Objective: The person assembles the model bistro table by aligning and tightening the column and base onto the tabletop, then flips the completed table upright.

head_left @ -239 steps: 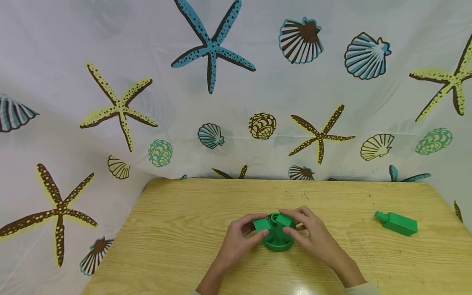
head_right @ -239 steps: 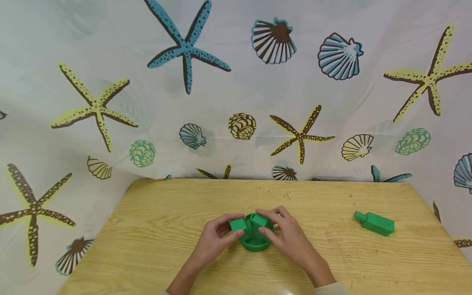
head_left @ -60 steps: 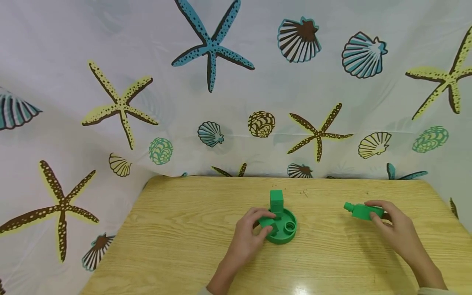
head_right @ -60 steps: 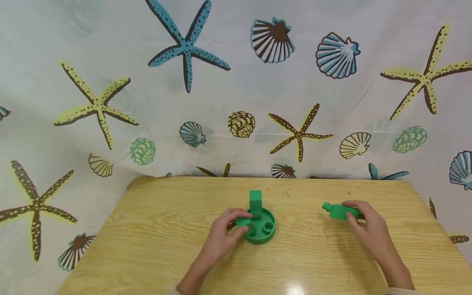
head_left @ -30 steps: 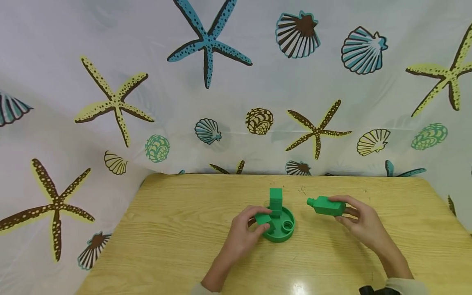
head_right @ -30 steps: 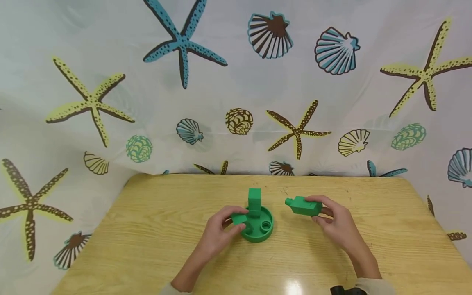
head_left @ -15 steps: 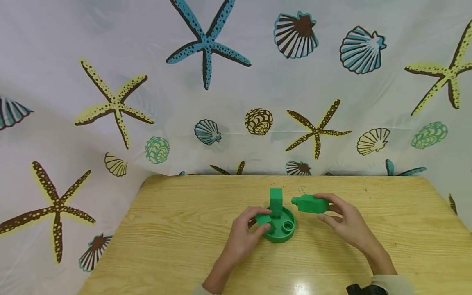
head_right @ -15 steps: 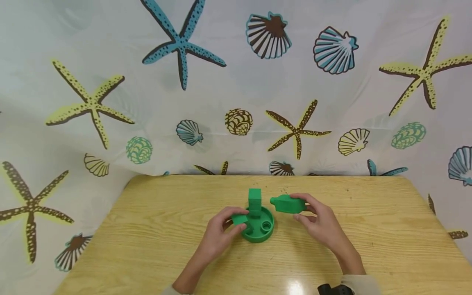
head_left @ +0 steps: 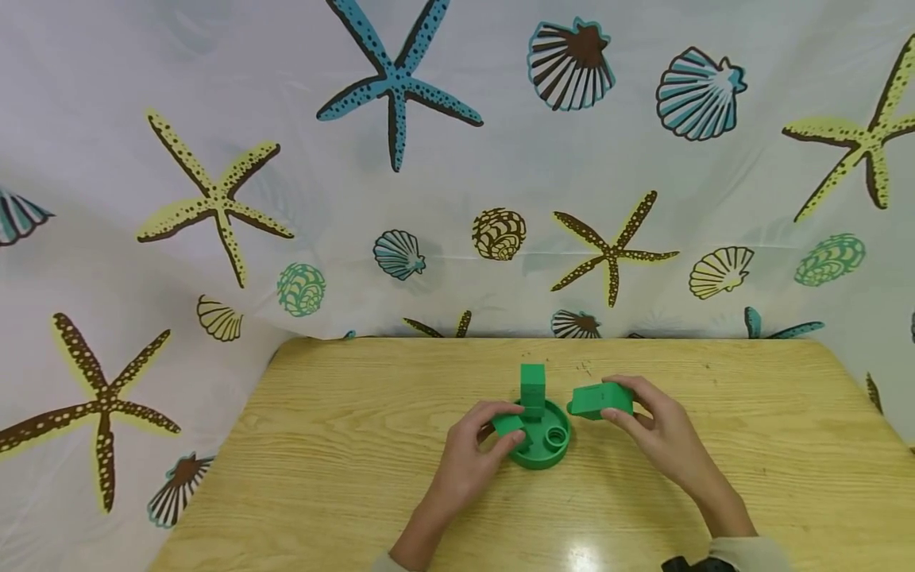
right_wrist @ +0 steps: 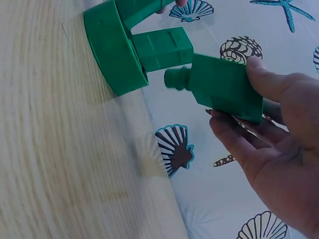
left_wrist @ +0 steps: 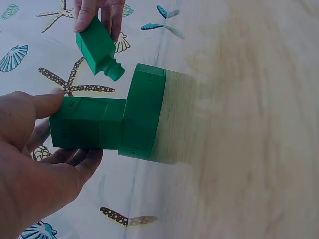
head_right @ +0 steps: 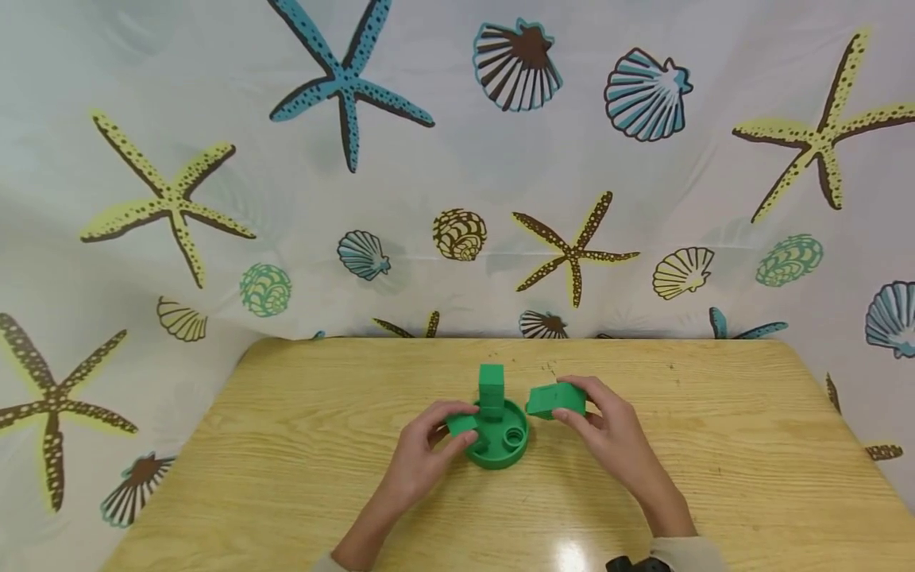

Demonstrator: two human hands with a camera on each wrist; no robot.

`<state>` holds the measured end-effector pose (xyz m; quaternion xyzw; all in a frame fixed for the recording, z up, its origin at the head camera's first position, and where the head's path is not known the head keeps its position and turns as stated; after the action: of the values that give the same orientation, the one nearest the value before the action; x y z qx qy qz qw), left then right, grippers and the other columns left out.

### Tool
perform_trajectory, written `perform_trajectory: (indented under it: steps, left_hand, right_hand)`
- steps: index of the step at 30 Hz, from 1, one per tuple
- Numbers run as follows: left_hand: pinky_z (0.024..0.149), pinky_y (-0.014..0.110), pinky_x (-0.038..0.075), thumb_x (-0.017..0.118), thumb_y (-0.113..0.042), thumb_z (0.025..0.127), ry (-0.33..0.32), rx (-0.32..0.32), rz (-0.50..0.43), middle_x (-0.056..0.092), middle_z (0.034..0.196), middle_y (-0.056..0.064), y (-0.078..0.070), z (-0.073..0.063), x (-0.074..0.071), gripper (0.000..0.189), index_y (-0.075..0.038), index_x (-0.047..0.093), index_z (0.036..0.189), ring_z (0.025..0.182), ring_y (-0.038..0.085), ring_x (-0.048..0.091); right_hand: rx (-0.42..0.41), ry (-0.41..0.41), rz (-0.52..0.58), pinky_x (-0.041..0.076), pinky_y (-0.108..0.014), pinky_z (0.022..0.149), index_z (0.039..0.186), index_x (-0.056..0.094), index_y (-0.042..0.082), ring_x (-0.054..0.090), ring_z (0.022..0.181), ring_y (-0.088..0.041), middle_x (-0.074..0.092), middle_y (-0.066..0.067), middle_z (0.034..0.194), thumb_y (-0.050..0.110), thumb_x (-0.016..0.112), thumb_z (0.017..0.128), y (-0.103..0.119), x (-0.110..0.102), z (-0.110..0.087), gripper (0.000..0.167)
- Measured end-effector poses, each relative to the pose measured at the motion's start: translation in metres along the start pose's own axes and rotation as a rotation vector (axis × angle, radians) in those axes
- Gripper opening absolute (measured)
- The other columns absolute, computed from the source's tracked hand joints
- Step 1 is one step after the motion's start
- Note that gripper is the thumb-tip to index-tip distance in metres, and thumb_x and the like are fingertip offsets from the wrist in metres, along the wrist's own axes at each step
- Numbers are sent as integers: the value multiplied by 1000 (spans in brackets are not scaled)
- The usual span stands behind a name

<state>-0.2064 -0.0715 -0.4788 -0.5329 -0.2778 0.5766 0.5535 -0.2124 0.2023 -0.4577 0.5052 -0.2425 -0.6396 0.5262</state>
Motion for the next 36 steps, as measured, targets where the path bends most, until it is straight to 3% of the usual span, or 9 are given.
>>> perform_trajectory:
  steps: [4, 10, 14, 19, 28, 36]
  left_hand:
    - [107, 41, 49, 72, -17, 99, -10, -18, -5, 64, 130, 7, 1, 0, 0, 33, -8, 67, 131, 125, 22, 60]
    - [107, 42, 49, 71, -16, 100, -26, -18, -30, 63, 132, 12, 2, 1, 0, 37, -4, 64, 133, 125, 25, 61]
    - [107, 43, 49, 71, -16, 100, -31, -15, -61, 62, 134, 17, 3, 0, 0, 39, -2, 63, 135, 126, 28, 61]
    - [106, 43, 49, 71, -15, 100, -31, -16, -92, 61, 135, 18, 6, 1, 0, 39, -2, 62, 135, 126, 28, 61]
    - [106, 42, 50, 72, -15, 99, -30, -26, -112, 62, 134, 18, 4, 0, -1, 39, -1, 63, 134, 125, 28, 61]
    - [106, 41, 49, 72, -15, 99, -26, -37, -107, 62, 133, 15, 6, 1, -1, 39, -2, 63, 134, 125, 26, 61]
  right_hand:
    - [-16, -30, 13, 60, -25, 83, 136, 62, 7, 68, 108, -11, 67, -14, 120, 5, 69, 98, 1, 6, 0, 39]
    - [-99, -105, -15, 59, -23, 82, 129, 66, 5, 71, 108, -29, 67, -14, 125, -2, 71, 95, 2, 14, 1, 36]
    - [-128, -99, -15, 59, -24, 81, 130, 66, 4, 70, 108, -36, 66, -16, 128, -2, 70, 96, 4, 20, 1, 35]
    - [-143, -85, -26, 59, -28, 81, 132, 66, 5, 69, 110, -37, 66, -16, 128, -1, 69, 96, 7, 26, 1, 36]
    - [-99, -63, 2, 60, -29, 81, 131, 67, 7, 69, 107, -31, 66, -9, 125, -3, 72, 95, 3, 35, 1, 37]
    - [-96, -44, 11, 60, -30, 84, 129, 67, 1, 69, 108, -33, 67, -7, 123, -4, 75, 91, 2, 38, 1, 39]
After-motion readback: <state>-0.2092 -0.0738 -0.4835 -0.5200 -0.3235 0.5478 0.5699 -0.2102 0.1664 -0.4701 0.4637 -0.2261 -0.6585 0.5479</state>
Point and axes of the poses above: each hand's wrist, its own z-axis towards the middle knuckle, its own x-axis out of the palm, y = z × x, the point moved 3 cm from there along z, towards the middle knuckle
